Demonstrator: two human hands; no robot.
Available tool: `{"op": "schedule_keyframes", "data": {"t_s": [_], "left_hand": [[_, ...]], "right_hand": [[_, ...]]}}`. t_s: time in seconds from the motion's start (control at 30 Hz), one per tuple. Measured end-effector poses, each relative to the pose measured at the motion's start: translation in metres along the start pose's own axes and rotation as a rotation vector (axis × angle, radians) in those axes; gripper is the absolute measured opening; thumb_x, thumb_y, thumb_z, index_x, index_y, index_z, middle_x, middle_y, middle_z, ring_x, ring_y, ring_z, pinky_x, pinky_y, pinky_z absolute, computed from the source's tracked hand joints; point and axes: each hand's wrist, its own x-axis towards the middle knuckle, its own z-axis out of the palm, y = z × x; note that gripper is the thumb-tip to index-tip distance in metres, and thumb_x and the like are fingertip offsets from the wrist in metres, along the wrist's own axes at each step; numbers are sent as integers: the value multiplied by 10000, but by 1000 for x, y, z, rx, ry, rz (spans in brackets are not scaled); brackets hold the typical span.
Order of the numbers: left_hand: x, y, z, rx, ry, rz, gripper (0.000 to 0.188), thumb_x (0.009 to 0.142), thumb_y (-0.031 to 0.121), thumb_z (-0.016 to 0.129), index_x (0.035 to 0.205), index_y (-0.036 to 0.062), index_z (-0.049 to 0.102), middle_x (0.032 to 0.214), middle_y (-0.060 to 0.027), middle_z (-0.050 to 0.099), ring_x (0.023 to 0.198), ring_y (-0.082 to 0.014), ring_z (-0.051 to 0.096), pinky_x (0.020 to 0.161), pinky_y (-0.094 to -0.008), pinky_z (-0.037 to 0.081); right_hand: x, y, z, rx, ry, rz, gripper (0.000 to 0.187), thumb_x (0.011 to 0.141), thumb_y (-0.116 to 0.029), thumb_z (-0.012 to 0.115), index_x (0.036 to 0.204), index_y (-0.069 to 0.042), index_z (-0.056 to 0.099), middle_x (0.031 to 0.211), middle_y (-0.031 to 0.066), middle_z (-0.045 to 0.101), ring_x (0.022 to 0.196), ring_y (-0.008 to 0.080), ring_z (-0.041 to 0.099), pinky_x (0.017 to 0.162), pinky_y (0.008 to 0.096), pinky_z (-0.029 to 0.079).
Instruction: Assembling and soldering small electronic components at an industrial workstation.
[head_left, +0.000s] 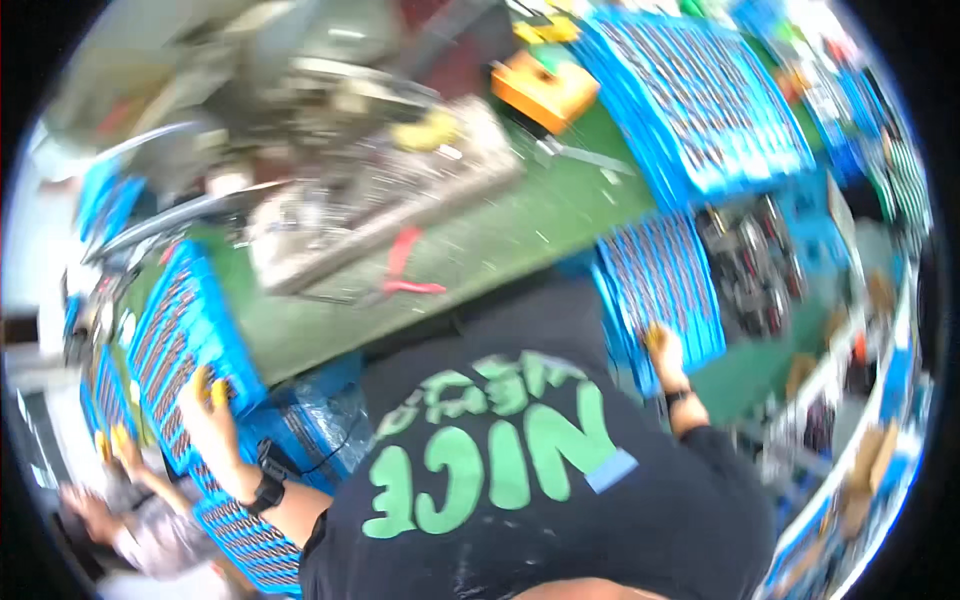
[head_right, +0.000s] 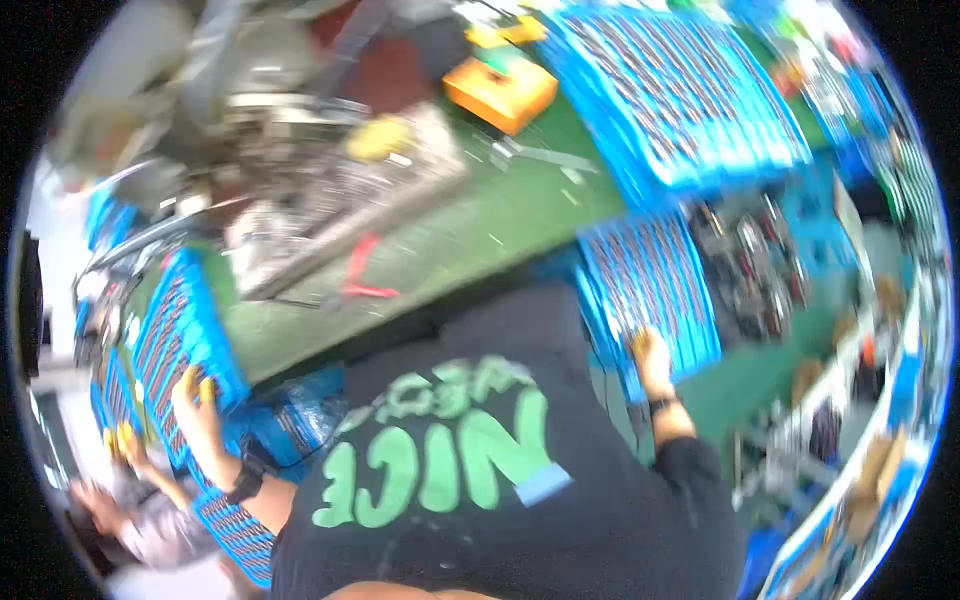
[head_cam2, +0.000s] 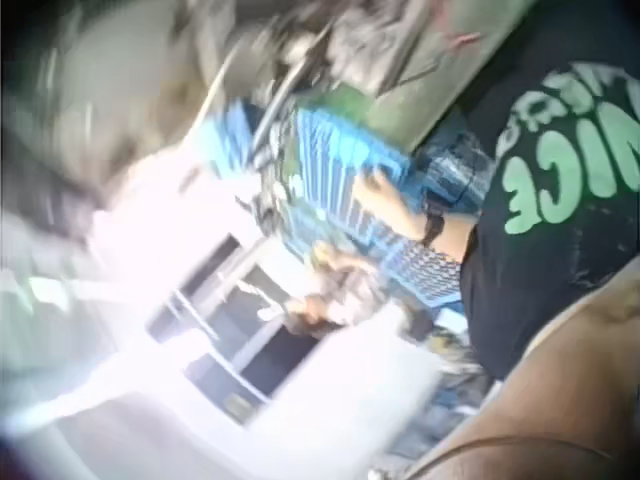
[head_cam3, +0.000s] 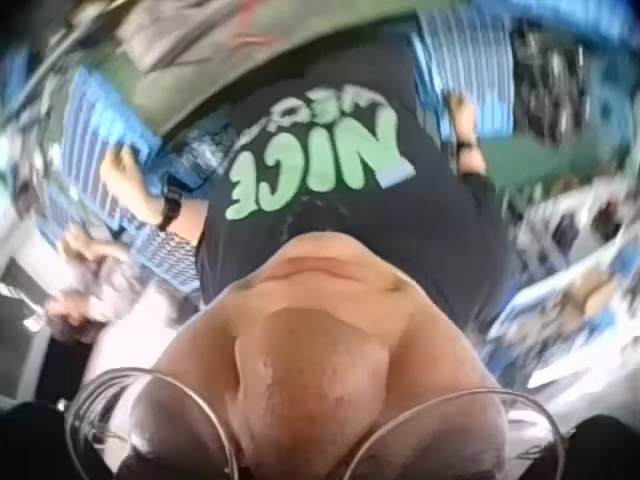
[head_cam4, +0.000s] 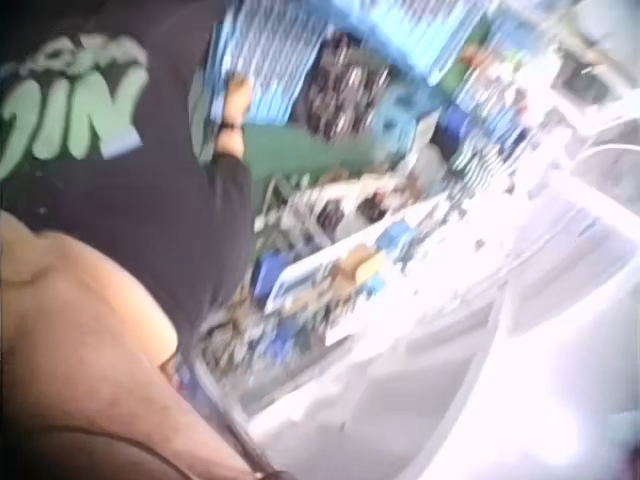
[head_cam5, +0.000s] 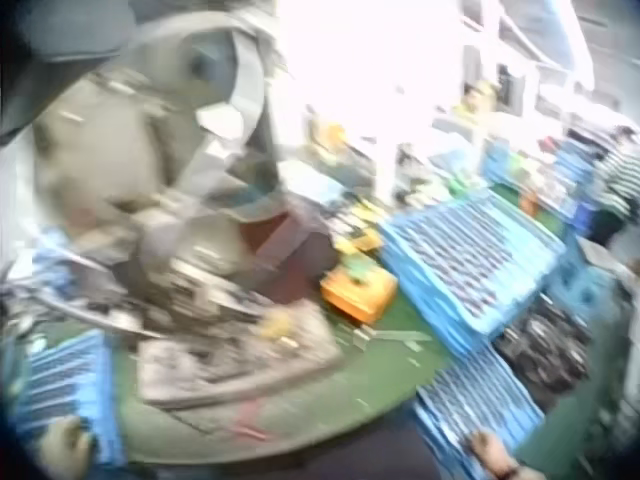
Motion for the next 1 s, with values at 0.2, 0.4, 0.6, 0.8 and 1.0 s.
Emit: {"op": "schedule_keyframes", "data": {"t_s": [0.2, 0.4, 0.6, 0.8, 1.0], "left_hand": [[-18, 22, -24, 133, 165, -43, 316, 718, 100, 723, 1023, 64, 648, 913, -153, 579, 894, -347, 562, 798, -440, 458], [-32, 27, -27, 68, 127, -180, 310, 744, 162, 733, 1043, 103, 677, 957, -137, 582, 942, -336, 579, 806, -443, 468], [-24, 0, -10, 21, 224, -175, 313, 730, 127, 736, 1027, 49, 674, 974, -161, 602, 944, -350, 591, 798, -450, 479], [-13, 1, -16, -72, 165, -215, 278, 690, 102, 754, 944, 7, 697, 948, -190, 639, 919, -341, 616, 821, -410, 495], [-14, 1, -22, -100, 144, -286, 303, 683, 112, 772, 956, 6, 697, 955, -185, 647, 897, -321, 632, 793, -395, 506]], "right_hand": [[15, -36, 6, 223, 356, -294, 89, 808, 20, 556, 866, -10, 617, 758, 99, 588, 725, 249, 598, 668, 376, 495], [24, -165, -63, 211, 410, -579, 113, 748, 24, 620, 841, -39, 620, 859, 136, 604, 824, 335, 579, 751, 402, 467], [28, -278, -87, 227, 562, -980, 172, 717, -10, 670, 860, -101, 645, 891, 78, 609, 877, 294, 568, 778, 394, 431], [15, -342, -84, 360, 503, -1135, 211, 687, 22, 675, 856, -104, 667, 887, 62, 608, 855, 279, 567, 759, 378, 448], [23, -339, -83, 391, 450, -1148, 229, 673, 47, 672, 854, -93, 669, 878, 62, 618, 802, 276, 578, 712, 362, 461]]}}
